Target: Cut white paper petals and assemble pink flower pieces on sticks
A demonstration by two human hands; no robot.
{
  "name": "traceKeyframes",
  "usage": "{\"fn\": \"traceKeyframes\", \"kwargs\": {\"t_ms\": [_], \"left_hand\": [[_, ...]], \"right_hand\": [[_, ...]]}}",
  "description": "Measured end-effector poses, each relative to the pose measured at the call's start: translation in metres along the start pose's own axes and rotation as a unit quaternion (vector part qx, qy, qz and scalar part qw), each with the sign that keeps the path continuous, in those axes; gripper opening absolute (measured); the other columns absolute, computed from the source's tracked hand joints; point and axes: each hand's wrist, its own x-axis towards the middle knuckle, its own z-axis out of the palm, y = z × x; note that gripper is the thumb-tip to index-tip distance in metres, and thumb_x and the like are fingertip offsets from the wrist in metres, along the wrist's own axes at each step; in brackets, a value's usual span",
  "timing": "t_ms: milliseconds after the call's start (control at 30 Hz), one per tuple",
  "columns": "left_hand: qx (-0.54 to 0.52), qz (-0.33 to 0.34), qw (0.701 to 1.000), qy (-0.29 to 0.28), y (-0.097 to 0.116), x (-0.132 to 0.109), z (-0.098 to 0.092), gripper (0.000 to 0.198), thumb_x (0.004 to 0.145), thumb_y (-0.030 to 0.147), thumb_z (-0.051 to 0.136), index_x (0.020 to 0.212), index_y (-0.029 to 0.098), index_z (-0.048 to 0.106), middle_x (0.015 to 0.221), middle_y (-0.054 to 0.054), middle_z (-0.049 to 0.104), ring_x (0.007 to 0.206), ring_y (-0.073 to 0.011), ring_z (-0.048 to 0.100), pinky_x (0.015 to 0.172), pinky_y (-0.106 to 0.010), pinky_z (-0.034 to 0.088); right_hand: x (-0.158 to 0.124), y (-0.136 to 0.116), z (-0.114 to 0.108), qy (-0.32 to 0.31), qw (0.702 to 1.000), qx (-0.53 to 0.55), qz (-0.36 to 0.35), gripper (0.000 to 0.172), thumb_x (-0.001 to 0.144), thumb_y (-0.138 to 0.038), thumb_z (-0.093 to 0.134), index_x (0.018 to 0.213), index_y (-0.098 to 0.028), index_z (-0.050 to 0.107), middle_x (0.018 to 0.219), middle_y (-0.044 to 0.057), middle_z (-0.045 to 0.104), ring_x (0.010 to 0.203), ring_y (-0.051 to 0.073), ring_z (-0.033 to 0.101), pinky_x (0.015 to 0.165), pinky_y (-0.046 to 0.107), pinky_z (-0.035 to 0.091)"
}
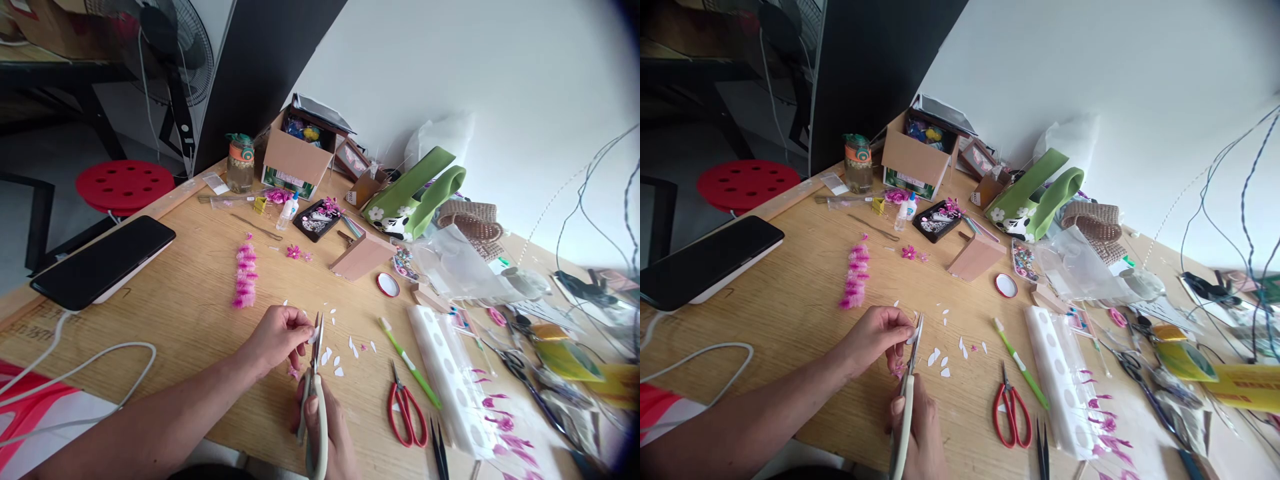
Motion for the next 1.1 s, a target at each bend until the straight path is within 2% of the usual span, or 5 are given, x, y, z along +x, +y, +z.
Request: {"fn": "traceKeyframes", "kwargs": {"t_ms": [367,600,767,933,1100], "left_hand": [[-0.008,-0.002,1.000,-0.002,0.002,-0.001,0.002,0.015,0.066,0.028,0.064,0.062,0.015,0.057,0.041,0.006,0.052,0.029,-0.0103,0.050,0.030,-0.021,0.042],[-0.011,-0.001,1.000,0.003,0.001,-0.001,0.002,0.016,0.065,0.028,0.065,0.061,0.015,0.056,0.041,0.005,0.053,0.029,-0.0108,0.051,0.030,-0.021,0.042],[-0.015,-0.005,1.000,-0.003,0.001,-0.001,0.002,0.017,0.067,0.030,0.064,0.061,0.016,0.056,0.040,0.005,0.053,0.029,-0.0115,0.052,0.031,-0.021,0.042],[-0.016,0.001,1.000,0.002,0.000,0.000,0.002,0.017,0.066,0.030,0.065,0.061,0.016,0.055,0.041,0.005,0.054,0.030,-0.0118,0.053,0.031,-0.021,0.041],[-0.018,0.000,1.000,0.007,0.003,-0.001,0.003,0.015,0.065,0.028,0.063,0.059,0.016,0.055,0.041,0.005,0.055,0.030,-0.0110,0.052,0.032,-0.021,0.042]], "right_hand": [[0.006,-0.020,-0.003,-0.030,0.999,0.017,0.006,0.053,0.087,-0.071,0.036,0.074,-0.021,0.048,0.057,-0.003,0.046,0.052,0.012,0.043,0.050,0.022,0.040],[0.005,-0.019,-0.002,-0.019,1.000,-0.008,0.013,0.054,0.088,-0.070,0.034,0.074,-0.021,0.049,0.057,-0.002,0.049,0.052,0.013,0.044,0.051,0.023,0.039],[0.003,-0.014,-0.002,0.028,0.996,-0.080,-0.020,0.054,0.089,-0.068,0.033,0.075,-0.020,0.054,0.061,0.001,0.054,0.058,0.015,0.048,0.057,0.025,0.039],[0.006,-0.016,-0.002,-0.020,0.999,-0.036,-0.002,0.054,0.089,-0.069,0.033,0.072,-0.020,0.048,0.055,-0.002,0.049,0.051,0.012,0.042,0.050,0.024,0.036],[0.008,-0.016,-0.002,-0.030,0.999,-0.014,-0.002,0.052,0.090,-0.068,0.032,0.073,-0.021,0.047,0.055,-0.002,0.048,0.050,0.012,0.042,0.049,0.023,0.035]]}}
